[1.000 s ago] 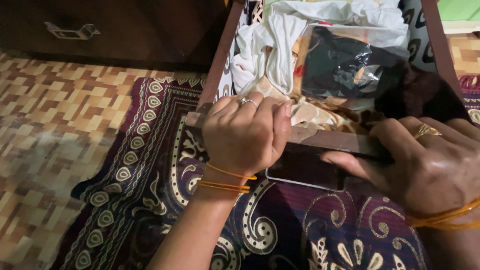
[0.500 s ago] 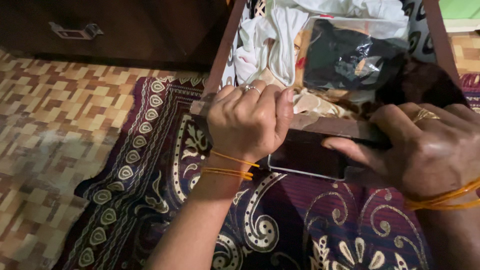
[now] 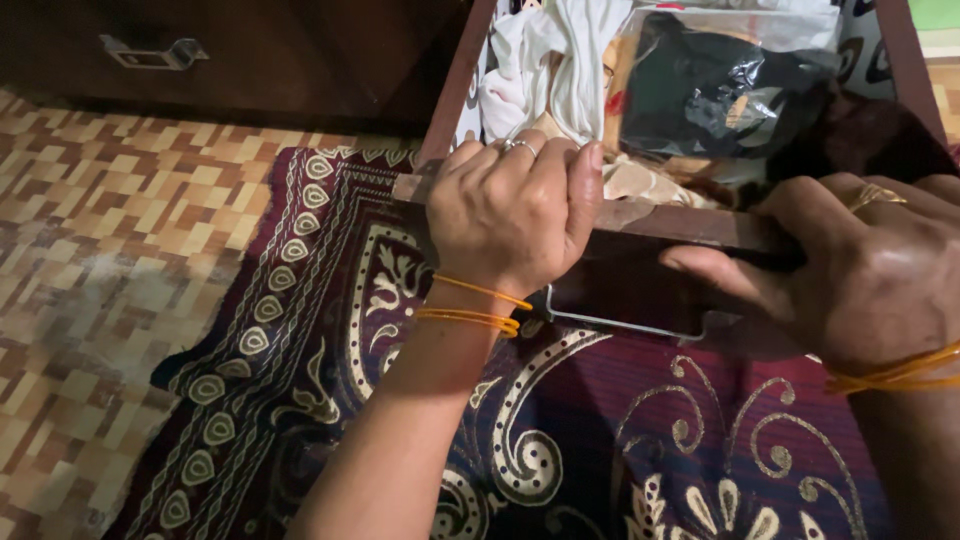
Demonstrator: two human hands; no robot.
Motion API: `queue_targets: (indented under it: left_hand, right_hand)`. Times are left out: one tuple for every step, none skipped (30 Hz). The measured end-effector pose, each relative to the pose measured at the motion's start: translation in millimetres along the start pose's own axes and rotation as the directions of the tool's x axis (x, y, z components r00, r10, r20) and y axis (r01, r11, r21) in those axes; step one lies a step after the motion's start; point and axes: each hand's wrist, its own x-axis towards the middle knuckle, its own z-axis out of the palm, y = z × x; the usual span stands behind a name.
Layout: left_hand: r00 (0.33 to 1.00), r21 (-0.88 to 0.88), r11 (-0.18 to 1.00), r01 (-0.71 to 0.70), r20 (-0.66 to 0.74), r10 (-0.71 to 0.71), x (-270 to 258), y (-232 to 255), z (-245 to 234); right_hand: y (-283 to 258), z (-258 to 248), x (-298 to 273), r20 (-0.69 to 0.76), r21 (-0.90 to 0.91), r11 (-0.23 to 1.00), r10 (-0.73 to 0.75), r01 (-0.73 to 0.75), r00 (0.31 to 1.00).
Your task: The person opens a green drawer containing cables and a power adapter, then opens a wooden drawer containing clothes and a scarf. They fold the scarf and place it back in the drawer, then open another drawer containing shoes and close it.
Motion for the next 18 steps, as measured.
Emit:
queue_targets:
  left_hand:
    - [1.000,0.000,1.000,-0.001,0.002,0.001,0.2,-1.1,1.1]
    - [1.000,0.001,1.000,0.000,0.005,0.000,-0.7,-1.2,2.0]
    - [1.000,0.001,1.000,0.001,0.008,-0.001,-1.7,-1.1,2.7]
    - [1.000,0.004,1.000,-0.002,0.003,0.002,-2.6,-1.1,3.4]
    - [1.000,0.008,1.000,-0.004,-0.003,0.004,-3.5,-1.0,3.8]
    - [1.000,0.013,1.000,-0.008,-0.011,0.008,-3.3,-1.5,4.4]
    - [1.000,0.010,1.000,-0.008,-0.011,0.008,-3.3,-1.7,4.8]
    - [1.000,0.008,1.000,-0.008,-0.010,0.008,-3.2,-2.1,5.0]
    - [1.000,0.005,1.000,-0.009,-0.009,0.009,-3.0,-2.6,5.4]
    - [1.000,0.001,1.000,-0.004,0.003,0.004,-3.2,-2.9,5.9]
    - [1.000,-0.003,1.000,0.001,0.016,-0.001,-3.0,-3.4,6.5]
    - [1.000,-0.008,1.000,0.005,0.027,-0.005,-3.2,-3.6,6.8]
    - [1.000,-0.003,1.000,0.005,0.028,-0.005,-3.7,-3.7,6.8]
    - [1.000,0.002,1.000,0.006,0.029,-0.006,-4.0,-3.2,7.0]
    - [1.000,0.006,1.000,0.006,0.029,-0.007,-4.8,-2.2,6.7]
    - [1.000,0.003,1.000,0.009,0.021,-0.009,-4.3,-2.1,6.3]
    - [1.000,0.000,1.000,0.012,0.012,-0.012,-3.5,-1.7,6.2]
    - [1.000,-0.002,1.000,0.015,0.004,-0.015,-2.9,-1.6,5.8]
  right_hand:
    - [0.4,2.1,0.6,0.012,-0.010,1.000,0.002,-0.002,1.000]
    - [0.8,3.9,-0.3,0.006,0.023,1.000,0.010,-0.011,1.000]
    - [1.2,5.3,-1.8,0.000,0.057,0.998,0.020,-0.019,1.000]
    - [1.2,6.4,-3.5,-0.004,0.090,0.996,0.029,-0.029,1.000]
    - [1.3,7.0,-5.1,-0.006,0.078,0.997,0.017,-0.016,1.000]
    - [2.5,7.0,-5.5,-0.011,0.065,0.998,0.004,-0.003,1.000]
    - [3.0,7.3,-5.1,-0.016,0.053,0.999,-0.003,0.004,1.000]
    - [3.2,6.8,-4.8,-0.020,0.042,0.999,-0.010,0.010,1.000]
    - [3.2,6.6,-3.7,-0.024,0.033,0.999,-0.010,0.011,1.000]
    - [2.9,6.1,-2.7,-0.028,0.023,1.000,-0.009,0.010,1.000]
    - [3.1,5.2,-1.5,-0.019,0.033,0.999,-0.024,0.025,1.000]
    - [3.3,4.2,-0.1,-0.011,0.042,0.998,-0.039,0.040,0.999]
    - [2.5,3.0,0.4,-0.004,0.051,0.997,-0.054,0.054,0.999]
    - [1.6,1.9,0.3,0.010,0.032,0.999,-0.034,0.033,0.999]
    - [0.3,1.5,-0.1,0.024,0.013,1.000,-0.013,0.013,1.000]
    - [-0.5,1.7,-0.1,0.035,-0.005,1.000,0.009,-0.008,0.999]
    - [-0.4,1.9,-0.5,0.036,-0.042,0.999,0.007,-0.005,0.999]
    - [-0.2,2.7,-1.3,0.037,-0.077,0.997,0.005,-0.002,0.999]
